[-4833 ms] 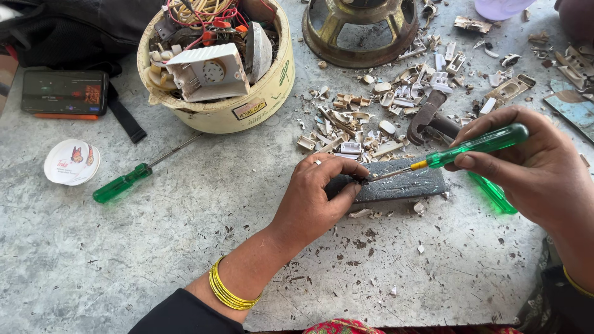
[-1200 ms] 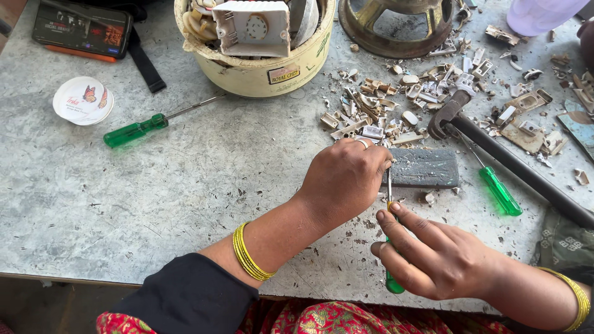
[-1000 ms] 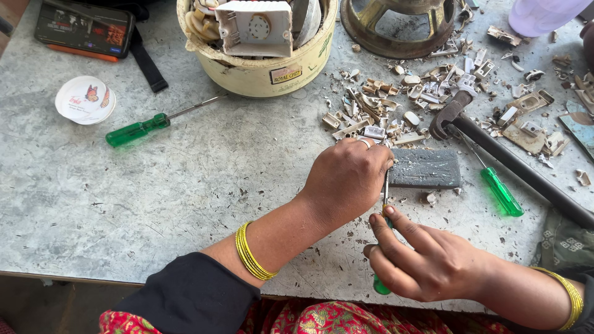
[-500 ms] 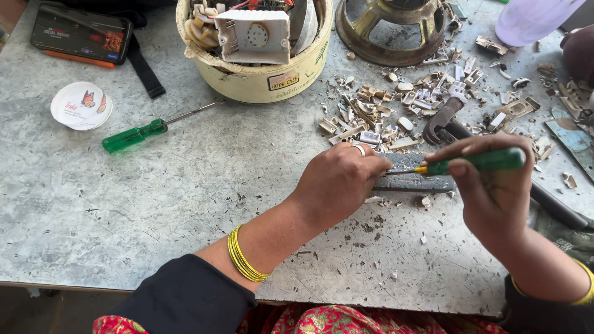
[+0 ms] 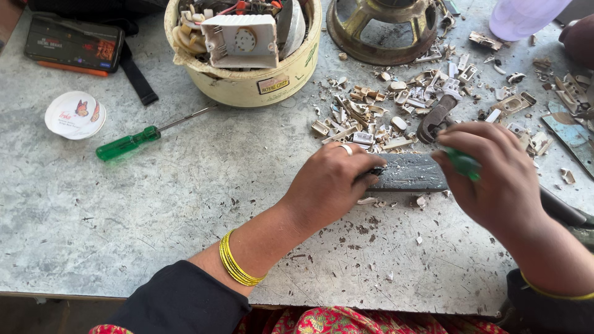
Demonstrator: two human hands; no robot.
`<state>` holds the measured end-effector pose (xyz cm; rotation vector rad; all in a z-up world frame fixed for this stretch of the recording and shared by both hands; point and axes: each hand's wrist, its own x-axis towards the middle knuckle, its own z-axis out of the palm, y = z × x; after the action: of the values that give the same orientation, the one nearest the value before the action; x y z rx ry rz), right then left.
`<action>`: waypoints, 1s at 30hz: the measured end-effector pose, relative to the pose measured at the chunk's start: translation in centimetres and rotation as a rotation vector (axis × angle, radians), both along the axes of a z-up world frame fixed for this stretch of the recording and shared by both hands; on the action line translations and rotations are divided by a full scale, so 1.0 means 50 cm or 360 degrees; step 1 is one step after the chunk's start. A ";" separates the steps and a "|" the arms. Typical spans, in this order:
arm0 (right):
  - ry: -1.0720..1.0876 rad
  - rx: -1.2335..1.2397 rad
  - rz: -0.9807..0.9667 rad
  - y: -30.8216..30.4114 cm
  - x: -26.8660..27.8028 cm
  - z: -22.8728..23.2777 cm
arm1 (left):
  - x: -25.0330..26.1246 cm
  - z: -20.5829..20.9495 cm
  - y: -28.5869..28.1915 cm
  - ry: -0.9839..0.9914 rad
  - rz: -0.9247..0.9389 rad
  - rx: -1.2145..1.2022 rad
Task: The person uses a screwdriver to pry apart small white plastic electrical components on a workbench. They repeatedly separate the plastic housing from internal metal parts, place the separated pieces into a container, and continue processing additional units one by one.
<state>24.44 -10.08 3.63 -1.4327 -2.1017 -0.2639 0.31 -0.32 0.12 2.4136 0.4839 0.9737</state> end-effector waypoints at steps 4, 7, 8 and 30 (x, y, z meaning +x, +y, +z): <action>-0.0650 -0.0231 -0.0253 0.019 -0.002 0.007 | -0.006 0.011 0.018 -0.0065 -0.0071 -0.0640; -0.0436 -0.0259 -0.0086 0.015 -0.020 0.010 | -0.016 0.016 0.010 -0.0228 -0.0167 -0.0864; -0.0296 -0.0281 -0.0030 0.012 -0.026 0.010 | -0.016 0.016 0.005 -0.0260 -0.0208 -0.0919; 0.0635 -0.0604 0.0049 -0.021 -0.045 -0.018 | -0.010 0.032 -0.027 -0.0113 -0.0256 -0.1066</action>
<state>22.20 -11.11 2.74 -1.5087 -1.8992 0.4239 -0.19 -1.67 1.74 1.7782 0.4857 0.6824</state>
